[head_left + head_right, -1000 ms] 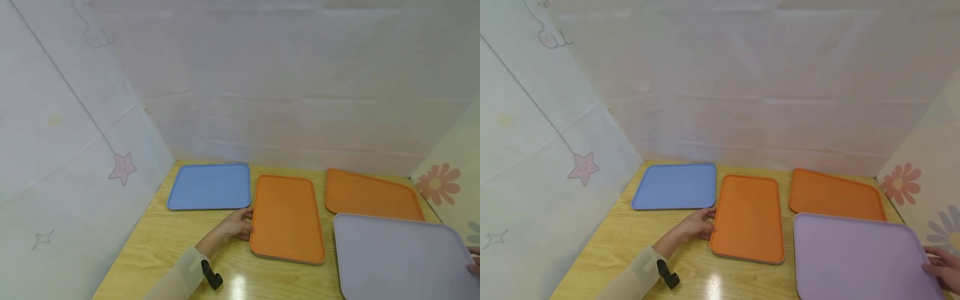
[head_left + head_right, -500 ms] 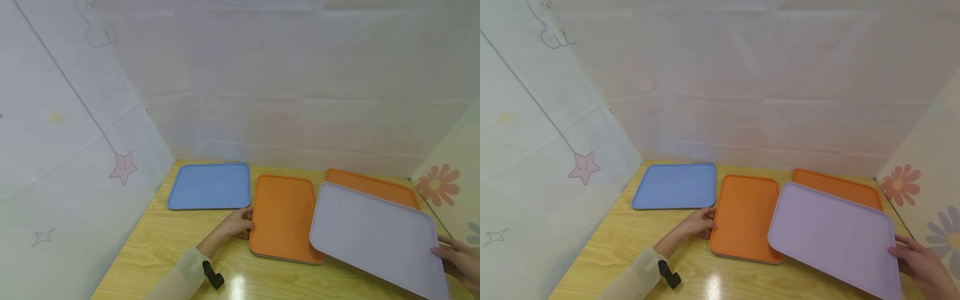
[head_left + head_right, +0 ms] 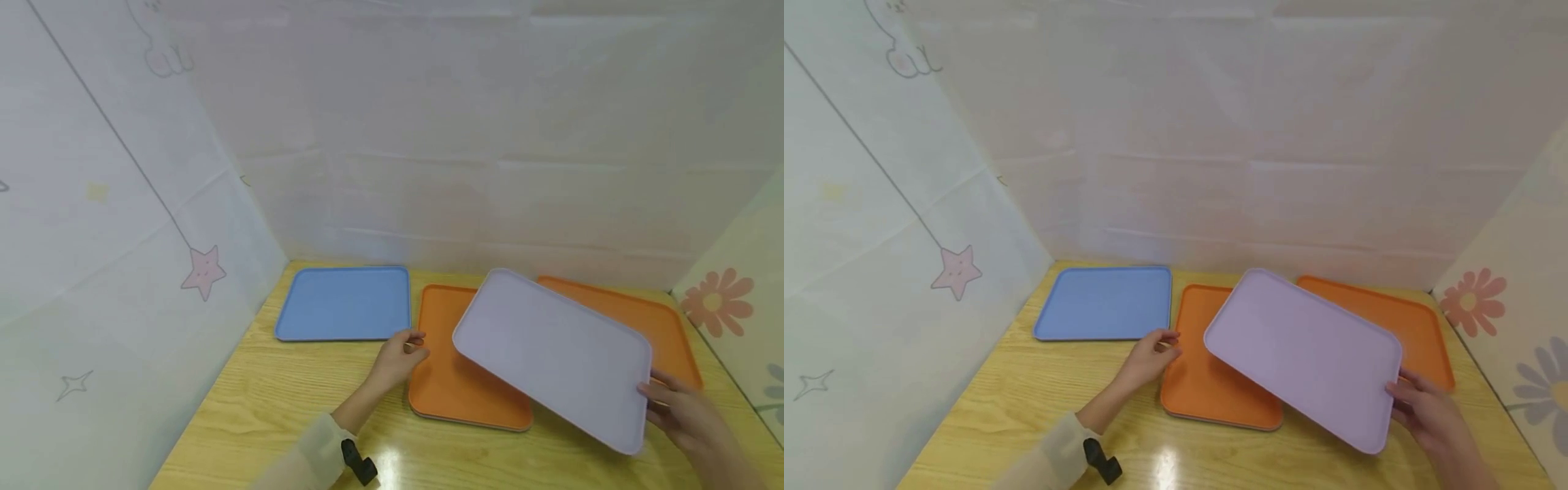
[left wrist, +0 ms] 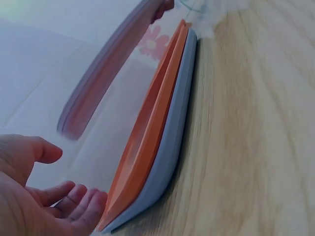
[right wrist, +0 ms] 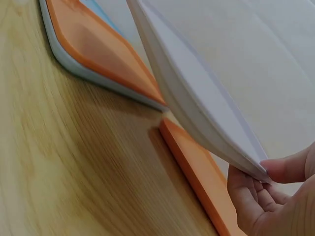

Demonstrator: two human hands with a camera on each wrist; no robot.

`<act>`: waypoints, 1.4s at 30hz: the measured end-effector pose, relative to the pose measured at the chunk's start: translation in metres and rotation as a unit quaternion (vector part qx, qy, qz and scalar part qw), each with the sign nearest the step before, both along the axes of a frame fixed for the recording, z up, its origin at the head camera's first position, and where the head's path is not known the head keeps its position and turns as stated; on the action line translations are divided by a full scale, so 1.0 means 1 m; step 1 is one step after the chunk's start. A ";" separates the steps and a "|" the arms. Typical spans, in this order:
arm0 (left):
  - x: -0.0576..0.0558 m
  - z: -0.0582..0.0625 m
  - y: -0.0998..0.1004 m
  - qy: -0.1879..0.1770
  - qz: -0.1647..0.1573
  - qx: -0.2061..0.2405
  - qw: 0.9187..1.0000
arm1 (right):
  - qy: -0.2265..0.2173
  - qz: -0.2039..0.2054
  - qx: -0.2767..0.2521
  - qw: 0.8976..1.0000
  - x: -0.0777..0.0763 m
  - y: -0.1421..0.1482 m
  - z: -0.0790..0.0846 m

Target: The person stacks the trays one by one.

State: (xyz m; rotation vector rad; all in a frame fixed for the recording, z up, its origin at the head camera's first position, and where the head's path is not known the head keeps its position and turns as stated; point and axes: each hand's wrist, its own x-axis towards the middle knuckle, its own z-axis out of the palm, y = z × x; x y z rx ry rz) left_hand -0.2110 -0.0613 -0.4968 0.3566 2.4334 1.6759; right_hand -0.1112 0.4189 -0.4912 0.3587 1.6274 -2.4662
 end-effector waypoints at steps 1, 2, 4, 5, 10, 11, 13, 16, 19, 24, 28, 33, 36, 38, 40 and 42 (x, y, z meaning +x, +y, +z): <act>0.001 0.000 0.003 -0.013 -0.002 0.020 1.000 | 0.002 0.001 -0.009 1.000 -0.001 -0.007 0.000; 0.002 0.001 0.007 -0.027 -0.007 0.039 0.999 | 0.002 0.004 -0.013 1.000 -0.003 -0.014 0.000; 0.004 0.002 0.012 -0.061 -0.019 0.078 0.995 | 0.001 0.005 -0.013 1.000 -0.006 -0.028 -0.001; 0.005 0.002 0.014 -0.076 -0.024 0.095 0.992 | -0.002 0.005 -0.012 1.000 -0.007 -0.035 0.000; 0.006 0.002 0.022 -0.121 -0.004 0.171 0.978 | -0.011 -0.007 -0.014 1.000 -0.012 -0.065 0.002; 0.007 0.002 0.024 -0.128 0.009 0.191 0.973 | -0.013 -0.012 -0.014 1.000 -0.013 -0.070 0.002; 0.008 0.000 0.027 -0.137 0.038 0.236 0.961 | -0.017 -0.021 -0.011 1.000 -0.016 -0.083 0.003; 0.012 -0.001 0.032 -0.137 0.083 0.300 0.940 | -0.024 -0.038 -0.011 0.999 -0.019 -0.101 0.004; 0.015 -0.002 0.037 -0.122 0.111 0.342 0.925 | -0.023 -0.047 -0.011 0.999 -0.022 -0.120 0.005; 0.016 -0.004 0.044 -0.116 0.137 0.357 0.917 | -0.024 -0.052 -0.009 0.998 -0.025 -0.145 0.005; 0.013 -0.005 0.043 -0.124 0.151 0.345 0.918 | -0.012 -0.065 -0.004 0.998 -0.025 -0.163 0.003; 0.007 -0.003 0.038 -0.125 0.154 0.322 0.926 | -0.011 -0.092 0.001 0.996 -0.023 -0.184 0.002; 0.001 -0.002 0.032 -0.125 0.157 0.312 0.929 | -0.017 -0.098 0.006 0.995 -0.021 -0.191 0.001; -0.003 -0.002 0.027 -0.125 0.156 0.309 0.930 | -0.017 -0.096 0.006 0.995 -0.021 -0.194 0.001; -0.008 -0.003 0.023 -0.126 0.153 0.309 0.930 | -0.015 -0.089 0.005 0.996 -0.022 -0.194 0.001; -0.012 -0.002 0.018 -0.125 0.146 0.314 0.930 | -0.014 -0.077 -0.002 0.997 -0.021 -0.193 0.002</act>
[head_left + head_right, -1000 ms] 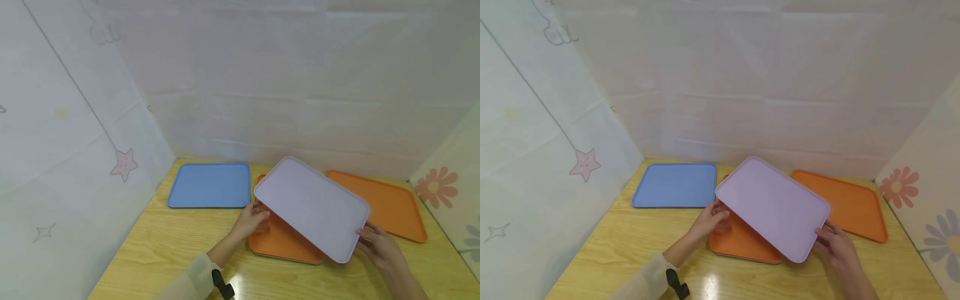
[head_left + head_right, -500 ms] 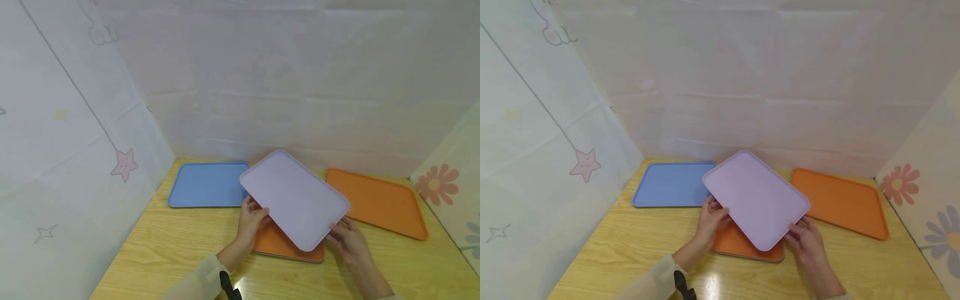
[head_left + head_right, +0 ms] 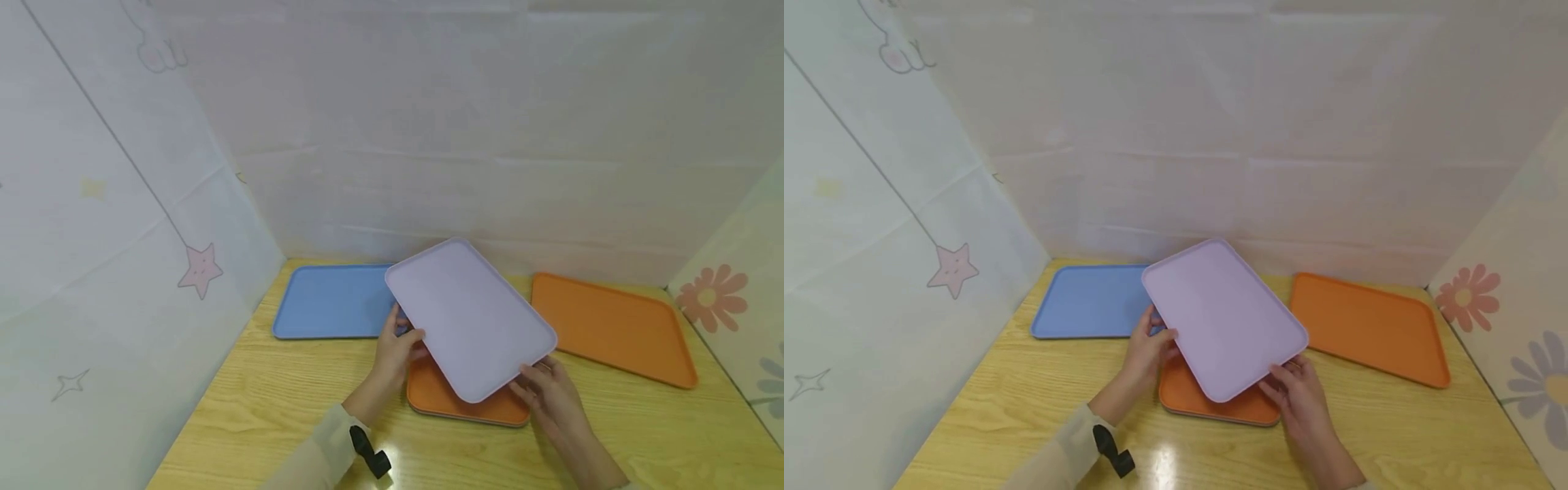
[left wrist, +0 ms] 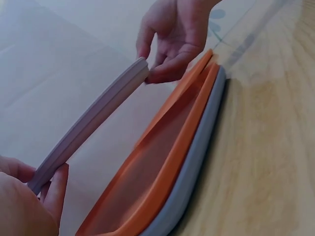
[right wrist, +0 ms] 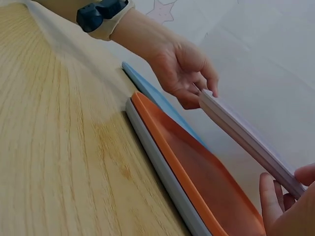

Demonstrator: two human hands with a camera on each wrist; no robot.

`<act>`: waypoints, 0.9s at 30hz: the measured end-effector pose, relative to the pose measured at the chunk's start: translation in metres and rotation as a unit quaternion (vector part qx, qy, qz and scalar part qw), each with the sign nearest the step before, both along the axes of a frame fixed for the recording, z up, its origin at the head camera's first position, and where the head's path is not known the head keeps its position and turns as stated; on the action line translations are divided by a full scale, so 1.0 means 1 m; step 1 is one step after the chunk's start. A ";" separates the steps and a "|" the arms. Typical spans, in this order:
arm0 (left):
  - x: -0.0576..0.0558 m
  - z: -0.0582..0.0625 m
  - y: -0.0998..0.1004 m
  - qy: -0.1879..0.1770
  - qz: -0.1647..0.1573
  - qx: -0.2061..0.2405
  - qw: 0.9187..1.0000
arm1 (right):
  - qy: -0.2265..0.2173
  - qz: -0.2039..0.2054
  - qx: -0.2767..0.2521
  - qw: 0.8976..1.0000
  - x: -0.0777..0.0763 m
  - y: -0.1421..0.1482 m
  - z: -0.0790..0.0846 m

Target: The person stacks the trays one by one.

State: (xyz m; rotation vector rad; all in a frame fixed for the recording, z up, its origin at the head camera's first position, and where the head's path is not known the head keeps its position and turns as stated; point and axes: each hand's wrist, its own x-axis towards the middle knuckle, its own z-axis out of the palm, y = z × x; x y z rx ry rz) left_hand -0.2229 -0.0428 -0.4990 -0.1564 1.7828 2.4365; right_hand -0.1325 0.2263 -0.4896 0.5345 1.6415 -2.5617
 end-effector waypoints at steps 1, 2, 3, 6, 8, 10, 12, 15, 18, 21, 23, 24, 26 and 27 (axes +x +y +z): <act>-0.002 0.001 -0.002 0.002 -0.003 0.005 1.000 | 0.001 0.006 -0.004 1.000 0.000 0.001 0.001; -0.004 0.001 -0.004 0.005 -0.006 0.008 1.000 | 0.004 0.013 -0.006 1.000 0.001 0.003 0.002; -0.005 0.002 -0.006 0.008 -0.008 0.012 1.000 | 0.007 0.019 -0.008 1.000 0.001 0.006 0.003; -0.010 0.003 -0.013 0.014 -0.019 0.024 0.999 | 0.027 0.041 -0.008 0.999 0.001 0.016 0.009; -0.012 0.005 -0.018 0.019 -0.030 0.026 0.999 | 0.042 0.060 0.008 0.997 0.000 0.025 0.013; -0.014 0.007 -0.023 0.019 -0.042 0.031 0.998 | 0.049 0.078 0.031 0.995 -0.003 0.034 0.017; -0.015 0.009 -0.027 0.020 -0.055 0.033 0.998 | 0.049 0.101 0.066 0.991 -0.007 0.042 0.021; -0.018 0.012 -0.033 0.020 -0.076 0.033 0.996 | 0.037 0.144 0.117 0.982 -0.015 0.053 0.026; -0.020 0.013 -0.038 0.019 -0.101 0.026 0.994 | 0.036 0.196 0.164 0.966 -0.024 0.060 0.029; -0.020 0.015 -0.041 0.019 -0.128 0.012 0.992 | 0.048 0.241 0.192 0.950 -0.034 0.066 0.031; -0.021 0.016 -0.043 0.018 -0.146 0.004 0.989 | 0.053 0.256 0.196 0.945 -0.040 0.067 0.032; -0.021 0.016 -0.043 0.019 -0.155 0.000 0.988 | 0.053 0.260 0.196 0.944 -0.043 0.067 0.033; -0.022 0.015 -0.044 0.018 -0.172 -0.007 0.985 | 0.051 0.265 0.200 0.942 -0.047 0.068 0.034; -0.022 0.014 -0.044 0.018 -0.179 -0.011 0.984 | 0.050 0.265 0.201 0.942 -0.049 0.068 0.034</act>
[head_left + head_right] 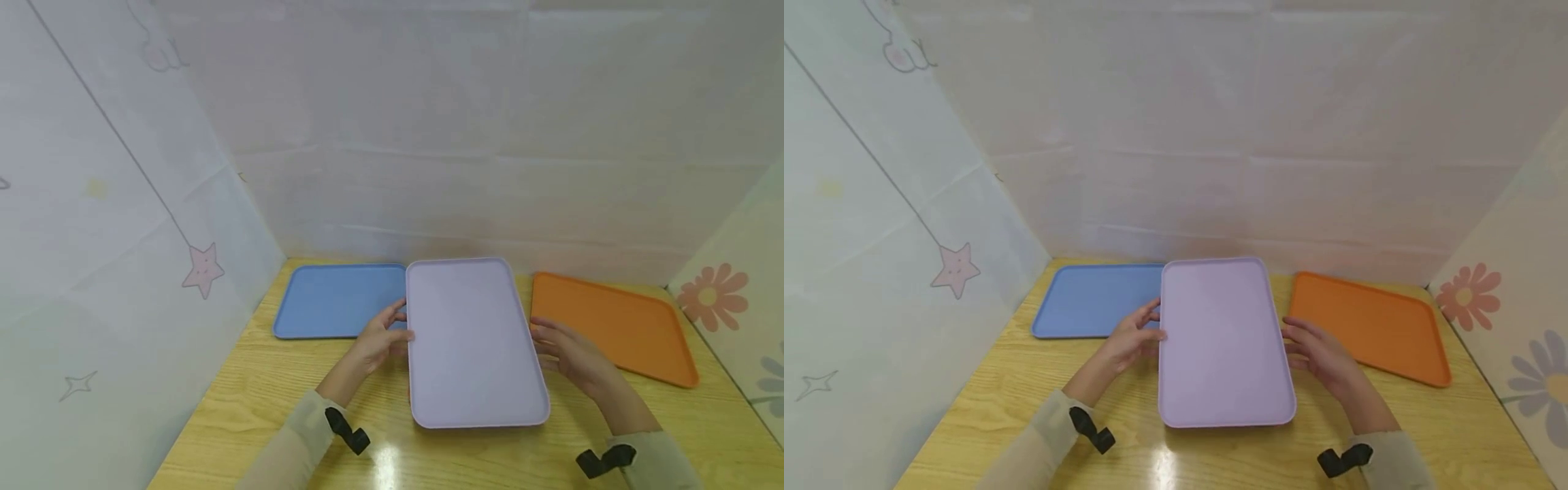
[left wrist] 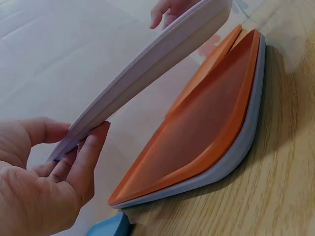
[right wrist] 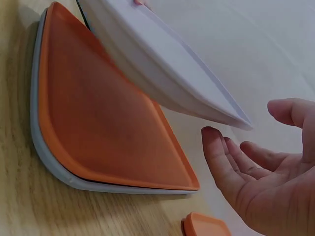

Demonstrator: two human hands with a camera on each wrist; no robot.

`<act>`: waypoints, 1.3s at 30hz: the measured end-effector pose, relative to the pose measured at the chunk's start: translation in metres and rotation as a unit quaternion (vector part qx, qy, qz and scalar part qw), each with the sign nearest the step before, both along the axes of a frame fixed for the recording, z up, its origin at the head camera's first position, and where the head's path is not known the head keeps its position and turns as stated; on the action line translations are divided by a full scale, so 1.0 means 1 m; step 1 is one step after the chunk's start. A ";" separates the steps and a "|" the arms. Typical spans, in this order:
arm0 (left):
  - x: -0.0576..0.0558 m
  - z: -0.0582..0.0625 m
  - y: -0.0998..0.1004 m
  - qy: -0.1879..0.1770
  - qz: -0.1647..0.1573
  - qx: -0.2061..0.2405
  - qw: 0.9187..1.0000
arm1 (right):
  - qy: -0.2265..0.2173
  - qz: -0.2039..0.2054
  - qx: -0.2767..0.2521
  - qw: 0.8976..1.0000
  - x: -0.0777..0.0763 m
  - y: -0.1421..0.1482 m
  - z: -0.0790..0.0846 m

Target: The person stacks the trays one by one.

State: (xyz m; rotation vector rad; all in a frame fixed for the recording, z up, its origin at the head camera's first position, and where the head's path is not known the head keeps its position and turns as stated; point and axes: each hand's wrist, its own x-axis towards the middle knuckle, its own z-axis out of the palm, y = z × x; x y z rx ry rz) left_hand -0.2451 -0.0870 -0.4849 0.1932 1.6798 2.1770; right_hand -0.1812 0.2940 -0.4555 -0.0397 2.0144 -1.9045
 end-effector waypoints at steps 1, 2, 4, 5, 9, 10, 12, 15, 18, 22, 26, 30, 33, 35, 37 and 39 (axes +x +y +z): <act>0.000 -0.001 0.000 0.001 -0.008 -0.002 1.000 | -0.001 -0.002 0.002 1.000 -0.001 0.000 0.000; 0.000 -0.001 -0.001 0.002 -0.016 -0.005 1.000 | -0.001 -0.001 0.005 1.000 -0.003 0.000 0.000; 0.000 -0.002 -0.001 0.003 -0.027 -0.010 1.000 | -0.001 0.001 0.009 1.000 -0.005 0.000 -0.001; 0.000 -0.002 -0.001 0.005 -0.032 -0.012 0.999 | -0.002 0.001 0.009 1.000 -0.006 0.000 -0.001; -0.001 -0.002 -0.001 0.005 -0.049 -0.021 0.999 | -0.011 0.002 0.013 1.000 -0.008 0.000 -0.004; -0.001 -0.001 -0.001 0.003 -0.052 -0.024 0.998 | -0.014 0.000 0.013 1.000 -0.008 -0.001 -0.005; -0.002 -0.002 -0.002 0.000 -0.060 -0.028 0.998 | -0.018 -0.003 0.013 1.000 -0.009 -0.001 -0.007; -0.004 -0.002 -0.002 -0.010 -0.066 -0.027 0.997 | -0.019 -0.010 0.011 1.000 -0.009 -0.003 -0.010; -0.005 -0.001 -0.002 -0.014 -0.069 -0.033 0.997 | -0.019 -0.016 0.010 1.000 -0.008 -0.005 -0.013; -0.007 0.000 -0.001 -0.008 -0.065 -0.056 0.996 | -0.023 -0.027 0.013 0.999 -0.008 -0.007 -0.017; -0.009 -0.001 0.000 0.002 -0.062 -0.080 0.995 | -0.025 -0.034 0.026 0.999 -0.012 -0.008 -0.021; -0.014 -0.003 0.003 0.010 -0.066 -0.098 0.993 | -0.028 -0.044 0.053 0.997 -0.016 -0.007 -0.025; -0.018 -0.005 0.006 0.012 -0.068 -0.118 0.991 | -0.031 -0.050 0.073 0.996 -0.019 -0.006 -0.027; -0.021 -0.007 0.008 0.013 -0.069 -0.132 0.989 | -0.035 -0.055 0.081 0.995 -0.020 -0.006 -0.028; -0.024 -0.009 0.011 0.010 -0.067 -0.147 0.987 | -0.036 -0.055 0.089 0.994 -0.022 -0.006 -0.029; -0.027 -0.011 0.012 0.011 -0.066 -0.157 0.985 | -0.036 -0.056 0.093 0.993 -0.024 -0.006 -0.031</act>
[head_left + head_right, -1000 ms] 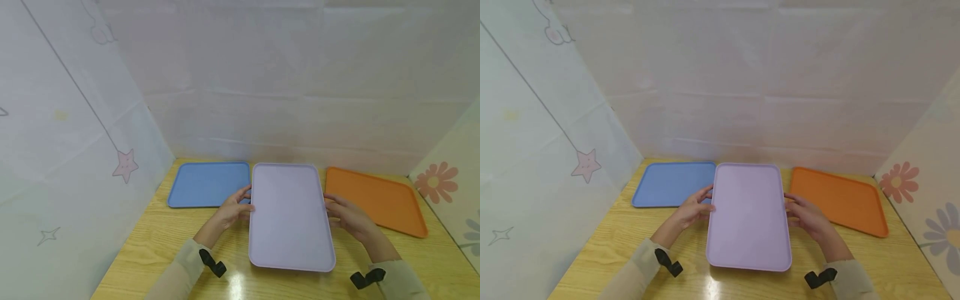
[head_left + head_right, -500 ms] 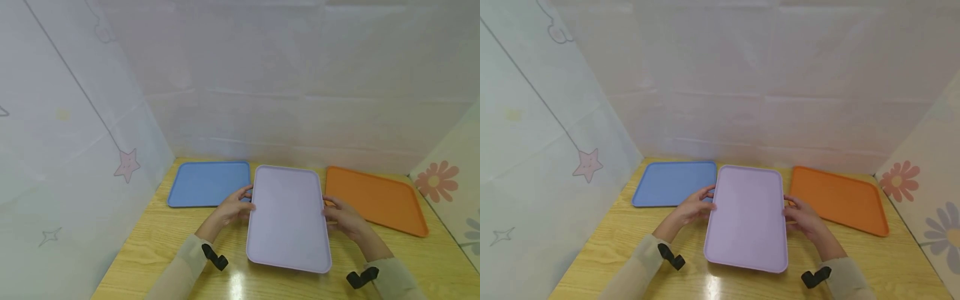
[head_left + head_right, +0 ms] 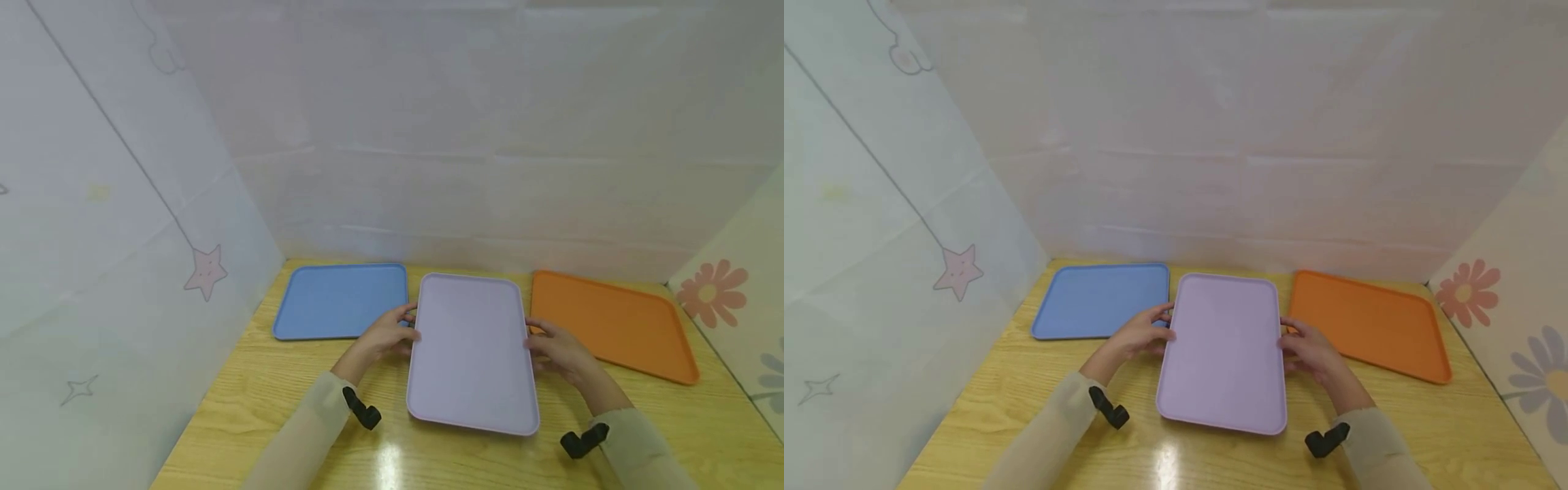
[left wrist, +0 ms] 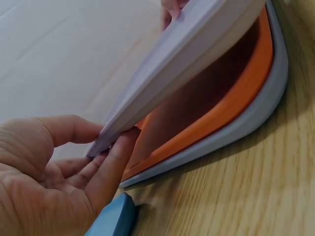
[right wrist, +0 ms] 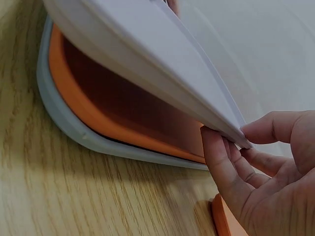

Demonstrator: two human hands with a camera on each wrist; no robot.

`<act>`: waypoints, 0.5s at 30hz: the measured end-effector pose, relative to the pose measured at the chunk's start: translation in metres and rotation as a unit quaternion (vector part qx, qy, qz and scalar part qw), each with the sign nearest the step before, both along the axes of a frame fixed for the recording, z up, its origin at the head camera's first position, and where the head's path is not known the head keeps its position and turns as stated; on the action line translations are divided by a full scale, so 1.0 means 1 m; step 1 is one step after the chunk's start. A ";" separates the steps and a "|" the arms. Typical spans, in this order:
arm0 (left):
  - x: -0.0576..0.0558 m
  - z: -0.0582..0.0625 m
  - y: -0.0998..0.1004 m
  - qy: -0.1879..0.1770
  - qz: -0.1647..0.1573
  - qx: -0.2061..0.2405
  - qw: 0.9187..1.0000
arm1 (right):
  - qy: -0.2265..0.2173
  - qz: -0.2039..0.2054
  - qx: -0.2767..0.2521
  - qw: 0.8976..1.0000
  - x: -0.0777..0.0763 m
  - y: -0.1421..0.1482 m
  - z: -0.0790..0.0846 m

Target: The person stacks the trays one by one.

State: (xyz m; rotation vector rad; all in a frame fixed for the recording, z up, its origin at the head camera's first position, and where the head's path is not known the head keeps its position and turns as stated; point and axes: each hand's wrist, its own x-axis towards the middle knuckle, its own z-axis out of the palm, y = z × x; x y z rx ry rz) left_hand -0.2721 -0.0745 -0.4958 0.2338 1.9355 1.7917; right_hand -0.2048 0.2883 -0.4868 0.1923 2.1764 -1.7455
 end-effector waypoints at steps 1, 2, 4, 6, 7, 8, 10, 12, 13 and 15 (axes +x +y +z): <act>-0.001 0.000 0.001 0.001 0.001 -0.005 1.000 | 0.001 0.000 0.004 1.000 -0.001 0.000 -0.001; -0.002 -0.001 0.002 0.003 0.000 -0.010 1.000 | 0.001 -0.001 0.006 1.000 -0.002 0.000 -0.002; -0.003 -0.001 0.004 0.006 0.001 -0.021 1.000 | 0.002 0.000 0.013 1.000 -0.003 0.000 -0.003; -0.005 -0.001 0.005 0.007 0.001 -0.031 0.999 | 0.000 -0.004 0.017 1.000 -0.004 0.000 -0.005; -0.005 0.000 0.006 0.009 0.000 -0.037 0.999 | -0.002 -0.005 0.020 1.000 -0.005 0.000 -0.005; -0.006 0.000 0.006 0.010 -0.001 -0.041 0.999 | -0.004 -0.007 0.020 1.000 -0.005 0.000 -0.006; -0.006 0.001 0.008 0.011 -0.001 -0.051 0.999 | -0.005 -0.008 0.023 1.000 -0.007 0.000 -0.008; -0.006 0.003 0.009 0.015 -0.002 -0.061 0.998 | -0.007 -0.009 0.024 1.000 -0.008 0.000 -0.009; -0.006 0.003 0.010 0.016 -0.002 -0.066 0.998 | -0.009 -0.010 0.026 1.000 -0.009 -0.001 -0.009; -0.006 0.005 0.012 0.021 -0.002 -0.080 0.997 | -0.010 -0.010 0.031 0.999 -0.010 -0.002 -0.008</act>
